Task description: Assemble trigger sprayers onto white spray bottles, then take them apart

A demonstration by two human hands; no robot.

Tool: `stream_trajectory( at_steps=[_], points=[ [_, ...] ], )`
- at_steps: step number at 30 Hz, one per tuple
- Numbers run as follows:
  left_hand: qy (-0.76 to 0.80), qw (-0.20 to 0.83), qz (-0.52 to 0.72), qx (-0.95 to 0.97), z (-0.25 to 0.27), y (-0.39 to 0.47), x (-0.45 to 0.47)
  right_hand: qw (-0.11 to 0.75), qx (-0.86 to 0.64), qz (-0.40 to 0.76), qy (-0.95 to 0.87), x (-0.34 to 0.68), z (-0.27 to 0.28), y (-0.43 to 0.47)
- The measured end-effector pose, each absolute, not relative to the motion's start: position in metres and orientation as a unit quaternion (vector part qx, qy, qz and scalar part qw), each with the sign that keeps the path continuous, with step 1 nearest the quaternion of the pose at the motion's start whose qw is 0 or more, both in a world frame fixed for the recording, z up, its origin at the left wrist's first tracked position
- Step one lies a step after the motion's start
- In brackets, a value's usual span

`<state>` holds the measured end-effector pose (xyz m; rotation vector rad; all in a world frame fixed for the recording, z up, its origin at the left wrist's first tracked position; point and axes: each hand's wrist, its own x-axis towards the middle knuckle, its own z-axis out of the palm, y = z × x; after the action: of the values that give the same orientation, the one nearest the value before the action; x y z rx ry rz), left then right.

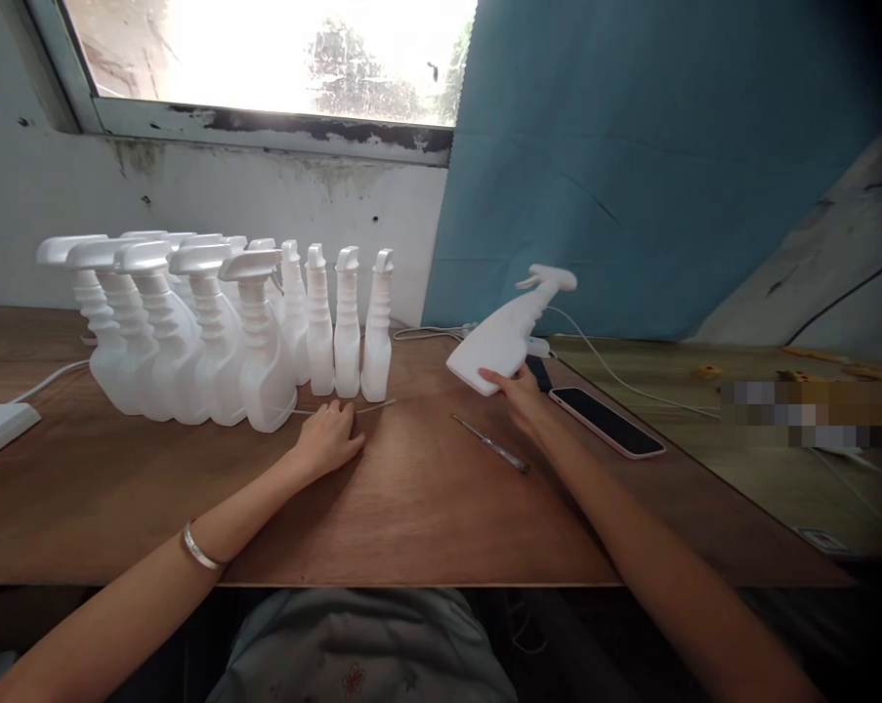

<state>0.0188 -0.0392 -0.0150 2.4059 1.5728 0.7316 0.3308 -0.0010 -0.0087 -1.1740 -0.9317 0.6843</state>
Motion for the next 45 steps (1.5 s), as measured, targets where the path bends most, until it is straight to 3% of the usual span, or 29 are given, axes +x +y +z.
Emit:
stream_trajectory(
  at_steps=[6, 12, 21, 26, 30, 34, 40, 45],
  points=[
    [0.519, 0.033, 0.153, 0.841, -0.006, -0.044, 0.021, 0.539, -0.686, 0.133, -0.469, 0.311, -0.018, 0.006],
    [0.541, -0.030, 0.103, 0.834, -0.006, -0.042, 0.020, 0.371, -0.744, 0.044, -0.554, 0.268, -0.015, 0.011],
    [0.453, 0.029, 0.135, 0.881, -0.008, -0.040, 0.020, 0.345, -0.715, 0.029, -0.607, 0.206, -0.018, 0.015],
    [0.417, 0.036, 0.144, 0.897, -0.012, -0.038, 0.021, 0.438, -0.659, 0.067, -0.608, 0.209, -0.026, -0.001],
    [0.420, 0.041, 0.185, 0.887, -0.014, -0.036, 0.020, 0.524, -0.538, 0.007, -0.660, 0.229, -0.032, -0.034],
    [0.427, 0.027, 0.213, 0.878, -0.010, -0.036, 0.017, 0.435, -0.421, -0.100, -0.790, 0.241, -0.031, -0.053],
    [0.434, 0.009, 0.209, 0.877, -0.006, -0.039, 0.018, 0.316, -0.362, -0.280, -0.831, 0.241, -0.017, -0.049],
    [0.428, 0.008, 0.226, 0.875, -0.009, -0.038, 0.021, 0.208, -0.339, -0.334, -0.855, 0.245, -0.010, -0.047]
  ],
)
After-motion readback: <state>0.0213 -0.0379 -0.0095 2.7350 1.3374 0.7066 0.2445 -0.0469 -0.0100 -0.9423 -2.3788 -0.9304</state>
